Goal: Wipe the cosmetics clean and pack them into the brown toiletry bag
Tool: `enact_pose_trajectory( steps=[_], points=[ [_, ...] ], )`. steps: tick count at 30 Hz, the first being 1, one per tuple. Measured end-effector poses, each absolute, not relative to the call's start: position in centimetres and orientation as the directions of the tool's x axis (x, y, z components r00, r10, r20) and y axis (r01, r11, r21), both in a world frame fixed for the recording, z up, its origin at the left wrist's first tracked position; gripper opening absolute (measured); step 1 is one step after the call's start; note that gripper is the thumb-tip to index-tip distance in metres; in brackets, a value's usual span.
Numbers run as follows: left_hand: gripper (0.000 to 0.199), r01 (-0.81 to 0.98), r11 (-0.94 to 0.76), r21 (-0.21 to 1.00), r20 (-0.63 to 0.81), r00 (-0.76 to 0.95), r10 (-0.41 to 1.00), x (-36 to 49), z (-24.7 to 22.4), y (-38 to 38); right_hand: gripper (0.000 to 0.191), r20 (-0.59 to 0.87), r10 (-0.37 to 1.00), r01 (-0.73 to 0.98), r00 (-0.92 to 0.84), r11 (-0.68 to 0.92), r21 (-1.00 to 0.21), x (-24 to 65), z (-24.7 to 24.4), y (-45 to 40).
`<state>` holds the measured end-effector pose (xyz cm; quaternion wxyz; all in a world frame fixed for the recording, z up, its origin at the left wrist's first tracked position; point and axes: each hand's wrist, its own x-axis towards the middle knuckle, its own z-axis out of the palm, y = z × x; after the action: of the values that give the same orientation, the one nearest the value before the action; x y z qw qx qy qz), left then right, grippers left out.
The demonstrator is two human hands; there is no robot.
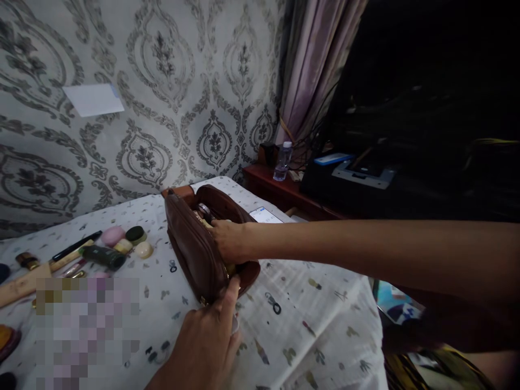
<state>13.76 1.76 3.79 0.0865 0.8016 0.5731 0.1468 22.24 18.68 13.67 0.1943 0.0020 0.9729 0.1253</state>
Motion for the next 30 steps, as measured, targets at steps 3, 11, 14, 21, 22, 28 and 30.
enact_pose_trajectory(
  steps=[3,11,14,21,22,28,30],
  points=[
    [0.068,0.9,-0.311,0.306,0.093,0.297,0.95,13.9,4.5,1.8,0.018,-0.414,0.086,-0.077,-0.906,0.929,0.361,22.3,14.1,18.5],
    [0.072,0.928,-0.257,0.27,-0.029,0.274,0.961,14.4,5.4,1.9,0.02,-0.418,0.105,-0.075,-0.902,0.917,0.393,22.6,15.1,18.1],
    [0.076,0.944,-0.217,0.25,-0.11,0.251,0.962,14.6,5.8,2.0,0.02,-0.429,0.128,-0.063,-0.894,0.913,0.403,22.6,15.0,18.1],
    [0.078,0.947,-0.153,0.281,-0.225,0.22,0.949,14.9,7.1,2.1,0.02,-0.286,0.063,-0.073,-0.956,0.895,0.44,24.6,15.6,18.2],
    [0.078,0.948,-0.152,0.281,-0.235,0.222,0.947,15.0,7.1,2.1,0.019,-0.25,0.059,-0.059,-0.967,0.896,0.441,25.1,15.8,18.1],
    [0.08,0.945,-0.177,0.274,-0.207,0.238,0.949,14.9,6.5,2.1,0.013,-0.18,0.015,-0.055,-0.984,0.925,0.376,27.4,17.1,17.4],
    [0.081,0.94,-0.191,0.282,-0.185,0.248,0.951,14.8,6.4,2.1,0.014,-0.209,0.065,-0.016,-0.976,0.932,0.363,27.5,17.5,17.2]
  ],
)
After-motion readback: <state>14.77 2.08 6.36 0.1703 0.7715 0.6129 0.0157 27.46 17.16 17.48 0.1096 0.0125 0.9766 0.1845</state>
